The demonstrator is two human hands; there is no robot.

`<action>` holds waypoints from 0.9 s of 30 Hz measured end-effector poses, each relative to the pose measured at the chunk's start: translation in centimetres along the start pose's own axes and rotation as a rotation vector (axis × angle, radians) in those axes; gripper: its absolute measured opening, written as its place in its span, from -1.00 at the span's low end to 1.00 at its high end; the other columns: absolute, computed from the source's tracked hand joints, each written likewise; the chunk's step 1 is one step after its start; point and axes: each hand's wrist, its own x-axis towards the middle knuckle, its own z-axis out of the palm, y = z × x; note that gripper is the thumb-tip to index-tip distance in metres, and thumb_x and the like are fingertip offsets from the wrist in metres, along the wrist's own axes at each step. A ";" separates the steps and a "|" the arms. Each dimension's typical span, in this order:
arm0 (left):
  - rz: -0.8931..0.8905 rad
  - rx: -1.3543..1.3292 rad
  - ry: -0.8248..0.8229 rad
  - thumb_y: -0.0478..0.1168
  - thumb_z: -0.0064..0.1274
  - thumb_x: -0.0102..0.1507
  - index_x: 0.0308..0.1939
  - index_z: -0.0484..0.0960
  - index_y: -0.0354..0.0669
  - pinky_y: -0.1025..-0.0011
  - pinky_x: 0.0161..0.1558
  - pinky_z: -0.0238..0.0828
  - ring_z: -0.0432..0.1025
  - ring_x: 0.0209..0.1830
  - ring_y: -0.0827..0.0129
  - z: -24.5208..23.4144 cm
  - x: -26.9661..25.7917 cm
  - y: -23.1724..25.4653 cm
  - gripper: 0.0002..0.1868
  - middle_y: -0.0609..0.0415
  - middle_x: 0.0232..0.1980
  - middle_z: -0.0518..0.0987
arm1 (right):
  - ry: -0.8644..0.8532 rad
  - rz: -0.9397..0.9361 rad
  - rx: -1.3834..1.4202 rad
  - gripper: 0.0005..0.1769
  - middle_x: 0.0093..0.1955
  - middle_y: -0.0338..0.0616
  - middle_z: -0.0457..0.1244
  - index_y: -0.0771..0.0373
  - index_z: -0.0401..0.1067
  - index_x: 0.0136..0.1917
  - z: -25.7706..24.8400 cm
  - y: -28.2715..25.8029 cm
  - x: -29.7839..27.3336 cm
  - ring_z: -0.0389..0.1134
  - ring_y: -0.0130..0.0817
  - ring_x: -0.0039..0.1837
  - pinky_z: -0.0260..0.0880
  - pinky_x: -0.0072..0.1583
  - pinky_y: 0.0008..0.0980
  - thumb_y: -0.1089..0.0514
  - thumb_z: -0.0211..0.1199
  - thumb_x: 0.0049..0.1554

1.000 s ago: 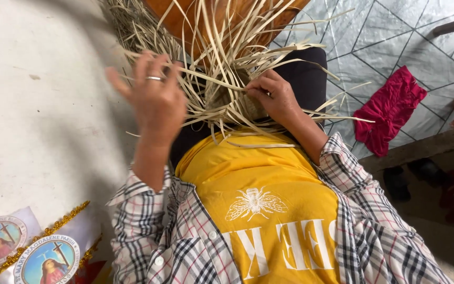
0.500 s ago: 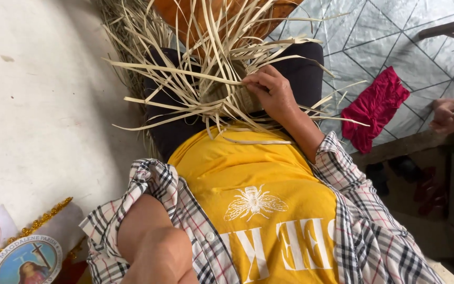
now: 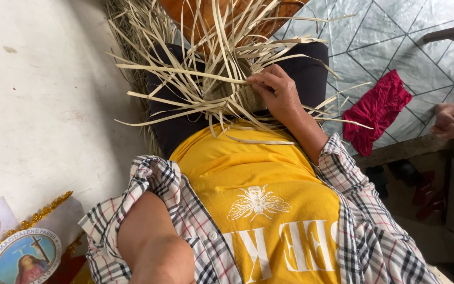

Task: Weaving dried plant fibers into a circular pattern to form a base for a hat or basket.

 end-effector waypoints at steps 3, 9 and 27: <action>0.035 -0.051 -0.013 -0.38 0.20 0.26 -0.22 0.54 -0.05 -0.04 -0.05 -0.19 0.18 -0.11 0.20 -6.7 5.0 10.6 -0.84 0.09 -0.12 0.38 | 0.003 -0.015 -0.004 -0.78 -0.11 0.02 0.22 0.28 0.59 0.17 0.0 0.0 0.1 0.31 -0.07 -0.16 0.36 -0.09 -0.18 0.46 0.31 0.30; 0.134 -0.161 -0.052 -0.37 0.16 0.25 -0.27 0.50 -0.08 0.04 -0.13 -0.11 0.17 -0.21 0.23 -9.4 6.9 16.6 -0.86 0.09 -0.20 0.35 | 0.036 0.011 -0.024 -0.74 -0.08 -0.04 0.26 0.23 0.59 0.21 0.1 -0.1 0.1 0.35 -0.14 -0.12 0.40 -0.05 -0.22 0.42 0.32 0.29; 0.314 -0.172 0.149 -0.49 0.20 0.31 -0.12 0.68 -0.41 0.39 -0.10 0.29 0.27 -0.15 0.24 4.2 9.5 17.4 -0.92 -0.06 -0.12 0.49 | 0.077 0.164 -0.037 -0.77 -0.10 -0.19 0.32 0.34 0.42 0.11 -0.2 -1.7 0.5 0.28 -0.42 -0.16 0.37 -0.07 -0.47 0.47 0.33 0.20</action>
